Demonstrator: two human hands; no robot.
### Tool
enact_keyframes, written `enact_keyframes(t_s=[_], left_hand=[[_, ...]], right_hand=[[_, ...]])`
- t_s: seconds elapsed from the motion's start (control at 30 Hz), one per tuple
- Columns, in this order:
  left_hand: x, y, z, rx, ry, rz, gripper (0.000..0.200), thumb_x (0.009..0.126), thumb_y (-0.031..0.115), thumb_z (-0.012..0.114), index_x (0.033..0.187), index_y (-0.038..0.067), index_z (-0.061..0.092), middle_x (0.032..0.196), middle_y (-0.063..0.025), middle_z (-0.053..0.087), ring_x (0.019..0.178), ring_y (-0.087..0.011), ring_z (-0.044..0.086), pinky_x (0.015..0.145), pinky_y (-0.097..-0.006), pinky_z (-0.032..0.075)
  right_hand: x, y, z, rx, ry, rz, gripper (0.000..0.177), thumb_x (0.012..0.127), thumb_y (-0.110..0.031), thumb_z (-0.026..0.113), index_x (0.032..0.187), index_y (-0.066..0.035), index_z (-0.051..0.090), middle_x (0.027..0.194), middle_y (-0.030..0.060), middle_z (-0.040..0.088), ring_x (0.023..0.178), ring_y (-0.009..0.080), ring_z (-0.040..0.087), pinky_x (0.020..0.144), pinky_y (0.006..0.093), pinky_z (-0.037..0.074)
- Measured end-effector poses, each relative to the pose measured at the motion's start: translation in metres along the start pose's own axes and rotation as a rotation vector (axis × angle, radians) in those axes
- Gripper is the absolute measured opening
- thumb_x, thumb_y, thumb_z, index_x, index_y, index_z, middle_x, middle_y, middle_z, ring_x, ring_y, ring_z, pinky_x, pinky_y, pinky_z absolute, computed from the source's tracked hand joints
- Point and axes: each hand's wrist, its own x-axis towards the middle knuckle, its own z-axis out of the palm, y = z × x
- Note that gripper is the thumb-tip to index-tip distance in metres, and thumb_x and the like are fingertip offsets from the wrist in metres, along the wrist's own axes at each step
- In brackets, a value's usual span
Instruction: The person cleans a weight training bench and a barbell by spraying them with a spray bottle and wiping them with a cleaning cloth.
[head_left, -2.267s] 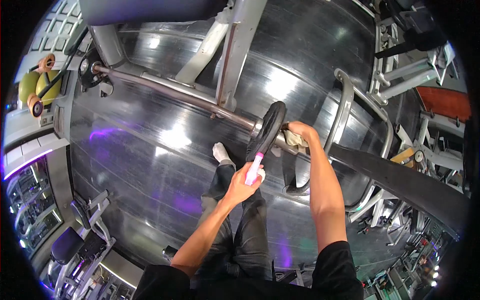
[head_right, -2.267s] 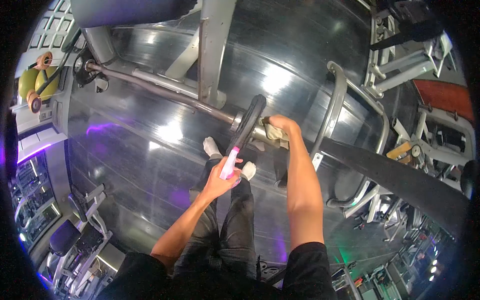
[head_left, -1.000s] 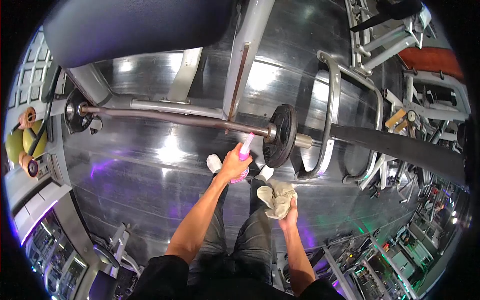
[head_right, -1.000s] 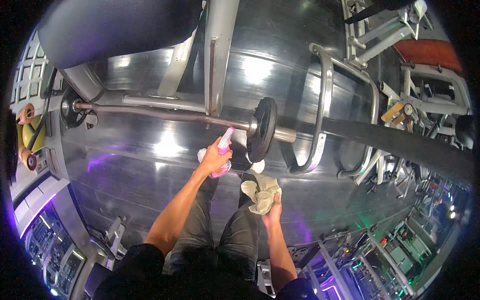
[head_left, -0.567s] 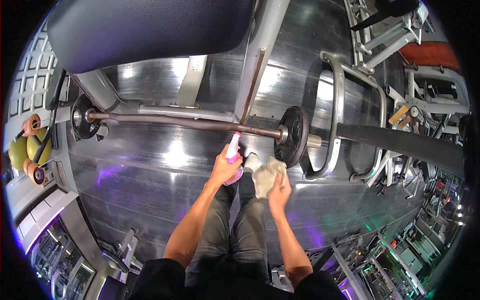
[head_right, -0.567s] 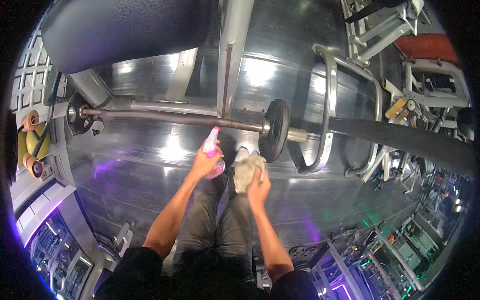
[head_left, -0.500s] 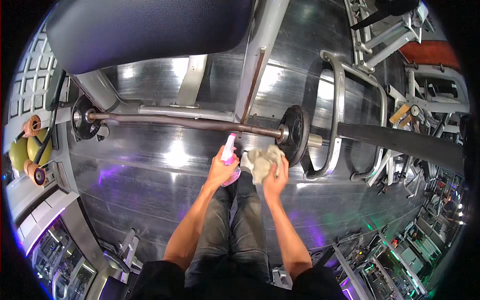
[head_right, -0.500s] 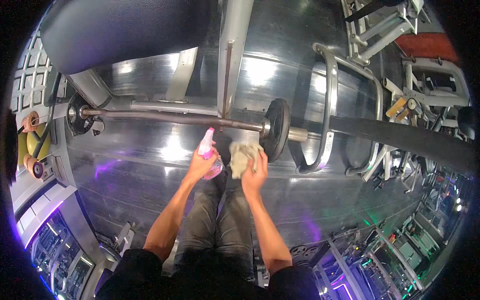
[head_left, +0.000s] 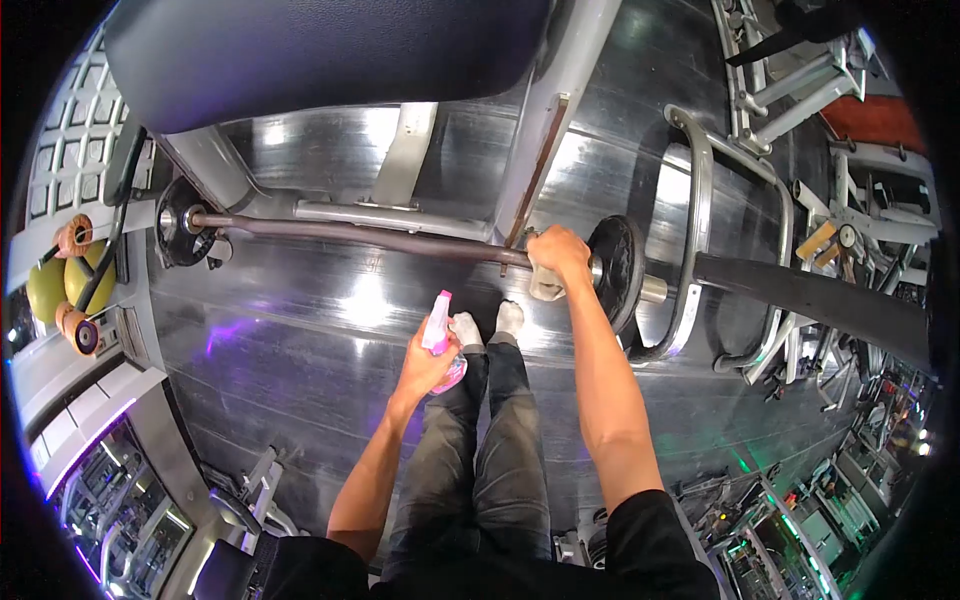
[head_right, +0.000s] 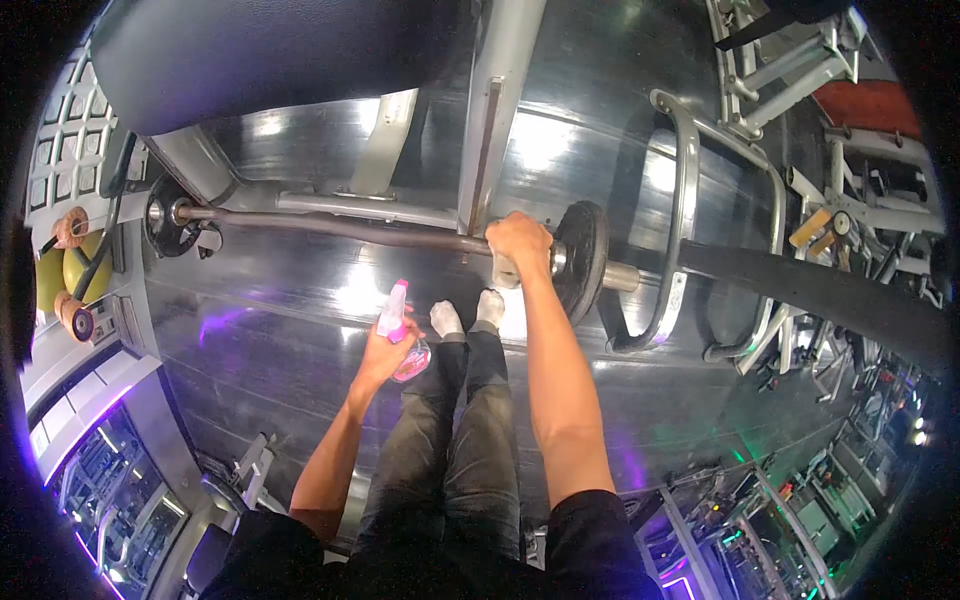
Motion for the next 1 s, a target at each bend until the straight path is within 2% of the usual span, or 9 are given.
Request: enact_keyframes(t_s=[0.1, 0.2, 0.4, 0.47, 0.67, 0.73, 0.87, 0.97, 1.0], left_hand=[[-0.004, 0.008, 0.008, -0.057, -0.023, -0.034, 0.031, 0.082, -0.003, 0.063, 0.111, 0.005, 0.055, 0.08, -0.0003, 0.061, 0.078, -0.009, 0.06, 0.075, -0.0266, 0.05], [-0.005, 0.0, 0.014, -0.038, -0.027, -0.006, 0.03, 0.082, -0.001, 0.064, 0.11, 0.005, 0.056, 0.08, -0.0005, 0.061, 0.077, -0.0086, 0.06, 0.074, -0.0265, 0.049], [-0.01, 0.007, 0.018, -0.038, -0.025, -0.026, 0.03, 0.081, 0.003, 0.067, 0.109, 0.006, 0.056, 0.079, -0.0007, 0.062, 0.076, -0.0083, 0.059, 0.072, -0.0267, 0.049], [-0.008, 0.005, 0.016, -0.022, -0.022, -0.02, 0.03, 0.081, 0.002, 0.066, 0.109, 0.006, 0.056, 0.079, -0.0007, 0.062, 0.076, -0.0083, 0.059, 0.072, -0.0268, 0.049], [-0.011, 0.005, 0.007, -0.029, 0.006, 0.002, 0.031, 0.08, -0.001, 0.065, 0.109, 0.006, 0.057, 0.079, -0.0006, 0.062, 0.076, -0.0085, 0.06, 0.072, -0.0271, 0.05], [-0.014, 0.004, 0.004, -0.035, 0.017, 0.021, 0.031, 0.08, -0.001, 0.065, 0.109, 0.006, 0.057, 0.079, -0.0006, 0.062, 0.077, -0.0085, 0.06, 0.073, -0.0272, 0.05], [-0.018, 0.0, -0.001, -0.019, 0.041, 0.021, 0.033, 0.08, -0.001, 0.065, 0.111, 0.006, 0.056, 0.079, -0.0008, 0.061, 0.078, -0.0087, 0.061, 0.073, -0.0272, 0.05], [-0.023, -0.009, -0.003, -0.033, 0.062, -0.002, 0.033, 0.08, -0.002, 0.065, 0.111, 0.006, 0.056, 0.079, -0.0011, 0.062, 0.078, -0.009, 0.061, 0.073, -0.0274, 0.05], [-0.023, -0.01, -0.003, -0.04, 0.073, -0.019, 0.033, 0.08, -0.002, 0.065, 0.112, 0.005, 0.056, 0.079, -0.0014, 0.062, 0.078, -0.0093, 0.062, 0.073, -0.0276, 0.05]], right_hand=[[-0.018, -0.002, 0.017, -0.02, 0.175, -0.029, 0.04, 0.085, -0.036, 0.053, 0.093, -0.001, 0.071, 0.097, 0.0228, 0.069, 0.098, 0.0387, 0.066, 0.086, 0.0455, 0.051], [-0.041, 0.023, 0.068, 0.111, 0.738, -0.438, 0.035, 0.076, -0.019, 0.067, 0.107, -0.003, 0.065, 0.111, 0.0153, 0.062, 0.112, 0.0338, 0.055, 0.099, 0.0444, 0.041], [-0.057, 0.045, 0.084, -0.061, 0.771, -0.63, 0.06, 0.067, -0.008, 0.073, 0.124, -0.006, 0.055, 0.118, 0.0111, 0.052, 0.117, 0.0315, 0.045, 0.104, 0.047, 0.035], [-0.052, 0.032, 0.065, -0.021, 0.812, -0.614, 0.048, 0.072, -0.014, 0.07, 0.118, -0.005, 0.061, 0.113, 0.0119, 0.058, 0.113, 0.0331, 0.05, 0.104, 0.0457, 0.036], [0.063, 0.043, 0.041, 0.04, -0.101, -0.202, 0.028, 0.082, -0.033, 0.058, 0.081, -0.007, 0.069, 0.083, 0.0186, 0.068, 0.071, 0.036, 0.066, 0.069, 0.0473, 0.052], [0.05, 0.032, 0.003, 0.575, -0.56, 0.107, 0.029, 0.08, -0.038, 0.061, 0.078, -0.01, 0.07, 0.083, 0.0146, 0.07, 0.072, 0.0302, 0.066, 0.069, 0.0445, 0.052], [0.05, 0.018, -0.013, 0.427, -0.691, 0.435, 0.037, 0.077, -0.046, 0.066, 0.087, -0.011, 0.07, 0.084, 0.0105, 0.069, 0.072, 0.0287, 0.066, 0.069, 0.0446, 0.052], [0.044, 0.022, 0.0, 0.428, -0.604, 0.122, 0.037, 0.081, -0.044, 0.061, 0.083, -0.008, 0.07, 0.086, 0.0128, 0.069, 0.073, 0.028, 0.066, 0.071, 0.0436, 0.053], [0.064, 0.028, 0.018, 0.042, -0.429, -0.226, 0.038, 0.084, -0.04, 0.056, 0.084, -0.005, 0.069, 0.09, 0.0181, 0.07, 0.079, 0.0317, 0.068, 0.073, 0.045, 0.054]])
